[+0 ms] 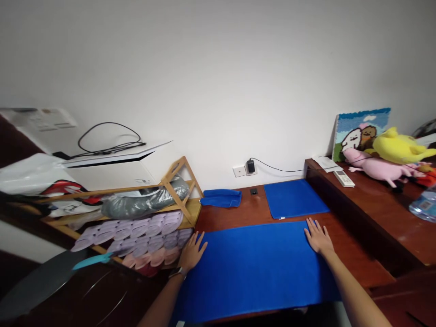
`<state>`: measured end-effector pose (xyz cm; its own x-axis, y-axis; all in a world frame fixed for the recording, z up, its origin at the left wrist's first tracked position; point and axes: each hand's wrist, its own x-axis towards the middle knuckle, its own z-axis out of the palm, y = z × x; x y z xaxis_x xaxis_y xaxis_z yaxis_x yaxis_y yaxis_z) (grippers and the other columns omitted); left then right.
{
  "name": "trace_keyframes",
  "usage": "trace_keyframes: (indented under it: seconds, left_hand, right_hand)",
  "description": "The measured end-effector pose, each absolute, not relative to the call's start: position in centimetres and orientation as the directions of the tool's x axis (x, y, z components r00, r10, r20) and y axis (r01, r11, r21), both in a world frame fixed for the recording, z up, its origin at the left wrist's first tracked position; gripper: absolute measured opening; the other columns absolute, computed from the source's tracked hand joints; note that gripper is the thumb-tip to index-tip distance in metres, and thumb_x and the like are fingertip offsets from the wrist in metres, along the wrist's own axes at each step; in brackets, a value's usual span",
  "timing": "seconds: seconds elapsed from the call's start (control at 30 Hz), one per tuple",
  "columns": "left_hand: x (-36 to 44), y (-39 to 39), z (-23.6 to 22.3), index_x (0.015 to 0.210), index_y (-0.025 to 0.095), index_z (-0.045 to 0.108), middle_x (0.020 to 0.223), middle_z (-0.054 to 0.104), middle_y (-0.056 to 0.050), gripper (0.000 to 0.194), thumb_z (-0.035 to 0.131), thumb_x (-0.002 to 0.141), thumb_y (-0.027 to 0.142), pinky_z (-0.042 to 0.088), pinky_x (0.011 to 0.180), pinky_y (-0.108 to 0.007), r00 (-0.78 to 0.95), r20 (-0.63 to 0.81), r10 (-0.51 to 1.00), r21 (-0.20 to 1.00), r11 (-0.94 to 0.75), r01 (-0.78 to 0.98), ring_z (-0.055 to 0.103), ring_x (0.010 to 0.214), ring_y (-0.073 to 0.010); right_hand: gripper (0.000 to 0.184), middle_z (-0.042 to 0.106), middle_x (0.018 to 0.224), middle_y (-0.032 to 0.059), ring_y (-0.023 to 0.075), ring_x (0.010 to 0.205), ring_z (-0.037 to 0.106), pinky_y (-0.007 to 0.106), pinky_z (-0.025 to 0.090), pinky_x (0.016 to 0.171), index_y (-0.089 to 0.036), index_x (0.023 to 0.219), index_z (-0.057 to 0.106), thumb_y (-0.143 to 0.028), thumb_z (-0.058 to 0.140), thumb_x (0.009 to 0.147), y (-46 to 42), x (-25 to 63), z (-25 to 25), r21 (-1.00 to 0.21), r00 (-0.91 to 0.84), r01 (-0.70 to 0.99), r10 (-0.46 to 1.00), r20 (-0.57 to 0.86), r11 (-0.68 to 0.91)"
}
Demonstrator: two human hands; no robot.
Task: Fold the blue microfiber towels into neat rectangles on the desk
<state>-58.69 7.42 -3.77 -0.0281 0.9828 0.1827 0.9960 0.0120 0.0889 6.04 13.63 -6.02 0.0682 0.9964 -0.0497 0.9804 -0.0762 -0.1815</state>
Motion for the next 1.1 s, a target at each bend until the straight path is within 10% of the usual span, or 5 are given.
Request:
trace_keyframes:
  seconds: [0.43, 0.77, 1.1]
  left_hand:
    - [-57.9, 6.7, -4.4, 0.160, 0.023, 0.043, 0.168, 0.038, -0.011, 0.062, 0.035, 0.106, 0.054, 0.032, 0.125, -0.047, -0.030, 0.232, 0.972, 0.140, -0.003, 0.990, 0.033, 0.156, -0.0280]
    - [-57.4, 6.5, -4.8, 0.160, 0.024, 0.042, 0.170, 0.036, -0.009, 0.062, 0.036, 0.106, 0.052, 0.029, 0.126, -0.050, -0.032, 0.257, 0.966, 0.154, -0.008, 0.988, 0.028, 0.158, -0.0294]
    - [-58.0, 6.9, -5.1, 0.159, 0.025, 0.043, 0.168, 0.038, -0.010, 0.061, 0.034, 0.106, 0.054, 0.034, 0.123, -0.048, -0.040, 0.238, 0.970, 0.150, 0.004, 0.989, 0.033, 0.156, -0.0291]
  right_hand:
    - [0.072, 0.029, 0.171, 0.0060, 0.0293, 0.159, 0.022, 0.054, 0.019, 0.129, -0.015, 0.165, 0.031, -0.043, 0.018, 0.100, 13.9, 3.9, -4.5, -0.076, 0.115, 0.990, 0.993, -0.030, -0.117]
    - [0.066, 0.026, 0.171, 0.0069, 0.0246, 0.160, 0.020, 0.048, 0.016, 0.131, -0.018, 0.166, 0.028, -0.046, 0.026, 0.106, 9.0, -28.5, 1.2, -0.377, -0.575, 0.737, 0.813, 0.088, 0.562]
    - [0.069, 0.027, 0.170, 0.0097, 0.0239, 0.160, 0.021, 0.048, 0.014, 0.131, -0.014, 0.165, 0.029, -0.051, 0.022, 0.107, 10.1, -29.0, -0.7, -0.390, -0.591, 0.738, 0.806, 0.017, 0.550]
